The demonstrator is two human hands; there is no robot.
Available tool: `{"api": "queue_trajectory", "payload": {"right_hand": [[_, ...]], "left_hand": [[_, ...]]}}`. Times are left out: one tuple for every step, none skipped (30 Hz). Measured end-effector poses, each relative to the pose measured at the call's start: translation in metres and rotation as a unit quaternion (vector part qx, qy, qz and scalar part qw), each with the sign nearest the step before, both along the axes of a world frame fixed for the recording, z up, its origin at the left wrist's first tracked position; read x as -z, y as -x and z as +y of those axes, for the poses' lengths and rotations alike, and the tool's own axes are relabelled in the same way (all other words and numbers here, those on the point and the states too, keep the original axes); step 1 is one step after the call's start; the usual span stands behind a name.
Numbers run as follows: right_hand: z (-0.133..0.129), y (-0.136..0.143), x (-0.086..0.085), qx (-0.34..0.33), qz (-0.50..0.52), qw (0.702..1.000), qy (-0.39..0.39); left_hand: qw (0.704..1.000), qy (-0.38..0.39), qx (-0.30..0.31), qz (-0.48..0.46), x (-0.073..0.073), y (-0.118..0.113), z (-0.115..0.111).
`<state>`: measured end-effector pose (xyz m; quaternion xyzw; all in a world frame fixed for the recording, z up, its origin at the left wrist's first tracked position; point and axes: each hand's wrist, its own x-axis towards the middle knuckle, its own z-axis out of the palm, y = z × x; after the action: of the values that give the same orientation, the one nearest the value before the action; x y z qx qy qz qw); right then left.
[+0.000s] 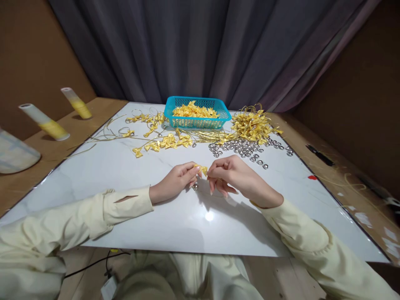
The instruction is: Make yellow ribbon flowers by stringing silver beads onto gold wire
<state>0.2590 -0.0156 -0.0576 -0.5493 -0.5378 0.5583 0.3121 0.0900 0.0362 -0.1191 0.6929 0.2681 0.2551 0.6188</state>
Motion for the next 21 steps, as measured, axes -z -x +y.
{"api": "queue_trajectory", "payload": {"right_hand": [[-0.001, 0.002, 0.001, 0.006, -0.002, 1.0, 0.001], [-0.001, 0.004, 0.001, 0.012, -0.004, 1.0, 0.001], [-0.001, 0.006, 0.002, 0.018, -0.004, 1.0, 0.002], [-0.002, 0.007, 0.002, 0.023, -0.004, 1.0, 0.003], [-0.002, 0.009, 0.002, 0.027, -0.004, 1.0, 0.006], [-0.002, 0.01, 0.002, 0.031, -0.003, 0.999, 0.009], [-0.002, 0.011, 0.002, 0.032, -0.002, 0.999, 0.011], [-0.003, 0.011, 0.002, 0.033, -0.001, 0.999, 0.012], [-0.003, 0.012, 0.003, 0.033, 0.002, 0.999, 0.01], [-0.003, 0.012, 0.004, 0.033, 0.004, 0.999, 0.007], [-0.003, 0.012, 0.005, 0.033, 0.006, 0.999, 0.002], [-0.003, 0.012, 0.007, 0.032, 0.008, 0.999, -0.002], [-0.003, 0.013, 0.008, 0.031, 0.008, 0.999, -0.008], [-0.003, 0.013, 0.01, 0.033, 0.007, 0.999, -0.015], [-0.004, 0.014, 0.011, 0.035, 0.003, 0.999, -0.021], [-0.004, 0.016, 0.013, 0.037, -0.003, 0.999, -0.026], [-0.004, 0.017, 0.013, 0.039, -0.01, 0.999, -0.029], [-0.004, 0.018, 0.014, 0.041, -0.015, 0.999, -0.032], [-0.003, 0.019, 0.014, 0.041, -0.019, 0.998, -0.034], [-0.003, 0.019, 0.014, 0.039, -0.021, 0.998, -0.036], [-0.003, 0.018, 0.013, 0.035, -0.023, 0.998, -0.041]], "left_hand": [[1.0, -0.02, -0.007, 0.011, -0.001, 0.0, -0.001], [0.999, -0.041, -0.015, 0.022, -0.002, 0.001, -0.002], [0.997, -0.064, -0.023, 0.034, -0.003, 0.001, -0.003], [0.995, -0.087, -0.03, 0.047, -0.004, 0.002, -0.003], [0.992, -0.107, -0.036, 0.059, -0.005, 0.002, -0.004], [0.989, -0.124, -0.04, 0.068, -0.005, 0.003, -0.005], [0.987, -0.135, -0.043, 0.076, -0.006, 0.003, -0.005], [0.985, -0.144, -0.044, 0.081, -0.006, 0.003, -0.005], [0.984, -0.151, -0.045, 0.083, -0.006, 0.004, -0.005], [0.983, -0.157, -0.046, 0.083, -0.006, 0.004, -0.005], [0.982, -0.164, -0.047, 0.082, -0.005, 0.004, -0.005], [0.98, -0.173, -0.051, 0.083, -0.005, 0.004, -0.006], [0.978, -0.183, -0.054, 0.083, -0.004, 0.004, -0.006], [0.976, -0.195, -0.056, 0.084, -0.004, 0.005, -0.006], [0.973, -0.209, -0.055, 0.085, -0.003, 0.005, -0.007], [0.97, -0.223, -0.051, 0.087, -0.003, 0.005, -0.007], [0.967, -0.234, -0.047, 0.088, -0.002, 0.006, -0.008], [0.965, -0.241, -0.043, 0.089, -0.002, 0.006, -0.008], [0.965, -0.244, -0.042, 0.089, -0.002, 0.007, -0.009], [0.965, -0.242, -0.045, 0.089, -0.002, 0.007, -0.009], [0.966, -0.236, -0.051, 0.086, -0.001, 0.007, -0.009]]}}
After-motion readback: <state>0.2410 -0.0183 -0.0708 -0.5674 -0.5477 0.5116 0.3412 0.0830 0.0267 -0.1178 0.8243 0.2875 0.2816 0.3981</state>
